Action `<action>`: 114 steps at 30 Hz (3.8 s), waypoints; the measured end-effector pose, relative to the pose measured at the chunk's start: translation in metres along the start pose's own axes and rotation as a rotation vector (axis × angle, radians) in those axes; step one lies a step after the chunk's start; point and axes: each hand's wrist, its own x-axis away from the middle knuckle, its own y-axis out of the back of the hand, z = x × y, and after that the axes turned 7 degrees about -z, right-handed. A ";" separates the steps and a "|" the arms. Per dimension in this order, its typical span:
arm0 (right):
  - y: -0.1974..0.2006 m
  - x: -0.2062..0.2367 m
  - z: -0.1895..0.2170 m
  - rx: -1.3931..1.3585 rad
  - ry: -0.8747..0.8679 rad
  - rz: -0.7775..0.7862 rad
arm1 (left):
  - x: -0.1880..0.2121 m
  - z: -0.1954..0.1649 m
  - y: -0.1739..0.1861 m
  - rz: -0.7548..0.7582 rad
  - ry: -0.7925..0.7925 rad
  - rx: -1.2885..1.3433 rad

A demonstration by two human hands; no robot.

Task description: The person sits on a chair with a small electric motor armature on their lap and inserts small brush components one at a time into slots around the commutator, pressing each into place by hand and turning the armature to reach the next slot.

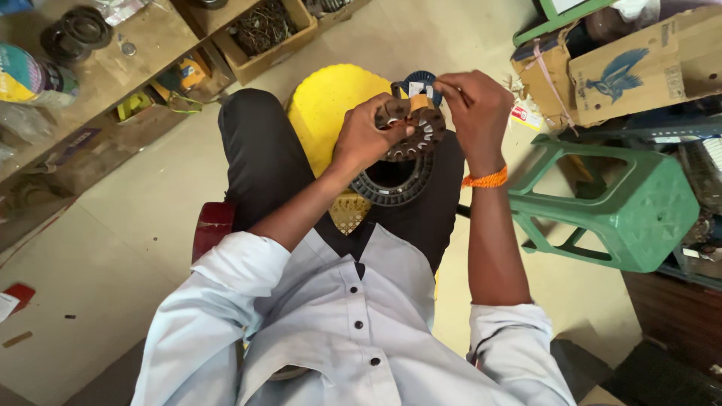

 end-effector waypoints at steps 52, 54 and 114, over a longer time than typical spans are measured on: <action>-0.017 -0.021 -0.012 -0.061 -0.182 0.284 | -0.006 0.007 -0.002 0.130 0.081 0.197; -0.018 -0.036 -0.013 -0.081 -0.085 0.353 | -0.010 0.009 0.003 0.197 0.134 0.372; 0.021 0.010 0.031 0.073 -0.198 0.116 | -0.016 0.019 0.001 0.340 0.163 0.642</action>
